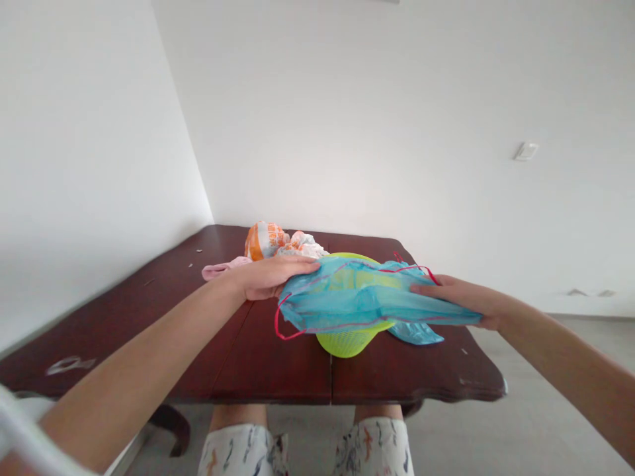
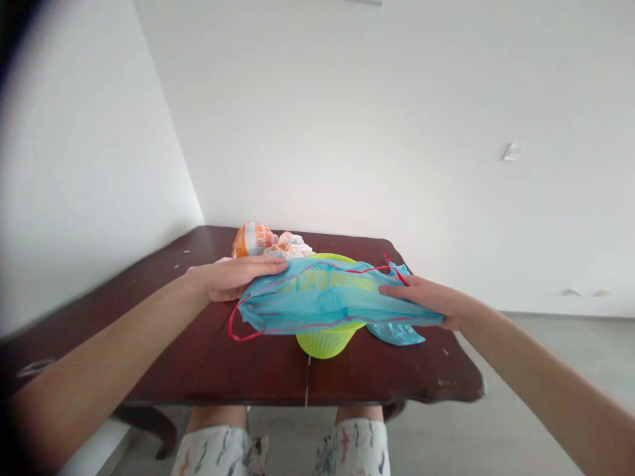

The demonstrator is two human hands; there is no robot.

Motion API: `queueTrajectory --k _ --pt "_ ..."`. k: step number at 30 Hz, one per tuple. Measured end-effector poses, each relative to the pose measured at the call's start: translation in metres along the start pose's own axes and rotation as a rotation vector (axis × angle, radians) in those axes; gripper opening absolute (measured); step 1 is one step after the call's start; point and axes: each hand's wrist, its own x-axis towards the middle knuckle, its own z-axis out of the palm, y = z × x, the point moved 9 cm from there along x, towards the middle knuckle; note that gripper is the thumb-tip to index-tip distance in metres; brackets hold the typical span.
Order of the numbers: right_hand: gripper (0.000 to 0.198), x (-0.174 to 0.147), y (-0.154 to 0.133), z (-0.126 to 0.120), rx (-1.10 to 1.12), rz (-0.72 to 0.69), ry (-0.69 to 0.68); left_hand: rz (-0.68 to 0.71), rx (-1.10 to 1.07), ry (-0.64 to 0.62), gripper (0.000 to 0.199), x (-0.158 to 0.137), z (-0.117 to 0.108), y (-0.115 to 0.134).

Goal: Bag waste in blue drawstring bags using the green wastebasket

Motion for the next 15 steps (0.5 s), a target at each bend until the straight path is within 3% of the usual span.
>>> queueTrajectory --k 3,6,10,15 --pt "0.062 -0.021 0.002 0.0 -0.009 -0.015 -0.075 0.005 0.093 0.002 0.067 -0.01 -0.003 -0.005" --pt "0.054 -0.017 -0.006 -0.01 0.034 -0.053 -0.008 0.043 0.132 -0.021 0.073 0.001 -0.001 0.001" --pt "0.034 0.029 -0.004 -0.023 0.096 -0.027 0.141 0.087 0.235 0.128 0.071 0.05 -0.018 0.011" --pt "0.027 0.095 -0.008 -0.026 0.153 -0.054 0.251 0.089 0.372 0.291 0.046 0.098 -0.035 0.022"
